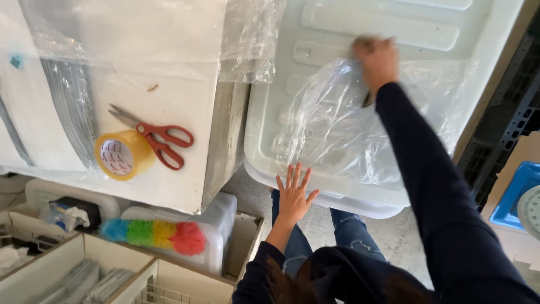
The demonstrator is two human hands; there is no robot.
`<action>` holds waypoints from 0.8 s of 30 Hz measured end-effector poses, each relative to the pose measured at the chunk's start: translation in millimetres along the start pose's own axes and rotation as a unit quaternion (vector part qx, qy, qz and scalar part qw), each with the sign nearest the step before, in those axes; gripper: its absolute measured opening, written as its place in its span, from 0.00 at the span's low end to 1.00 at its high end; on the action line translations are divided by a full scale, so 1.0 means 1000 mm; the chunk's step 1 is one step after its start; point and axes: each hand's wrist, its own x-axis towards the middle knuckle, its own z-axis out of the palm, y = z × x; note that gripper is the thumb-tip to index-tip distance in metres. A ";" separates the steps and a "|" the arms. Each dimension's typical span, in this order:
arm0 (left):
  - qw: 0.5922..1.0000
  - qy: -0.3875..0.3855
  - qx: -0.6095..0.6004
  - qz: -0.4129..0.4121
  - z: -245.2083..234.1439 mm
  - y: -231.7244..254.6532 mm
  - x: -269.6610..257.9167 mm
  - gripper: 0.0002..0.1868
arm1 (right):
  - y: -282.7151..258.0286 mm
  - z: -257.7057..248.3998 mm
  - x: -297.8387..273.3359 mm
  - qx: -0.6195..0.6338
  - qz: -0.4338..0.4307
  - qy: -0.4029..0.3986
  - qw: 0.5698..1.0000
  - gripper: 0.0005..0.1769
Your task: Packaging small dried items into individual plastic bags on a work surface.
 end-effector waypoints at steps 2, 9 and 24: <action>0.995 -0.004 -0.095 -0.029 -0.027 0.003 -0.001 0.35 | -0.020 -0.088 0.014 0.096 0.034 0.056 0.993 0.26; 0.898 0.358 -0.207 -0.152 -0.046 -0.031 0.089 0.10 | -0.086 -0.069 -0.114 0.175 0.007 -0.045 0.984 0.23; 0.867 0.282 -0.374 -0.171 -0.078 -0.072 0.296 0.10 | -0.147 -0.059 -0.171 0.077 0.037 -0.094 0.992 0.30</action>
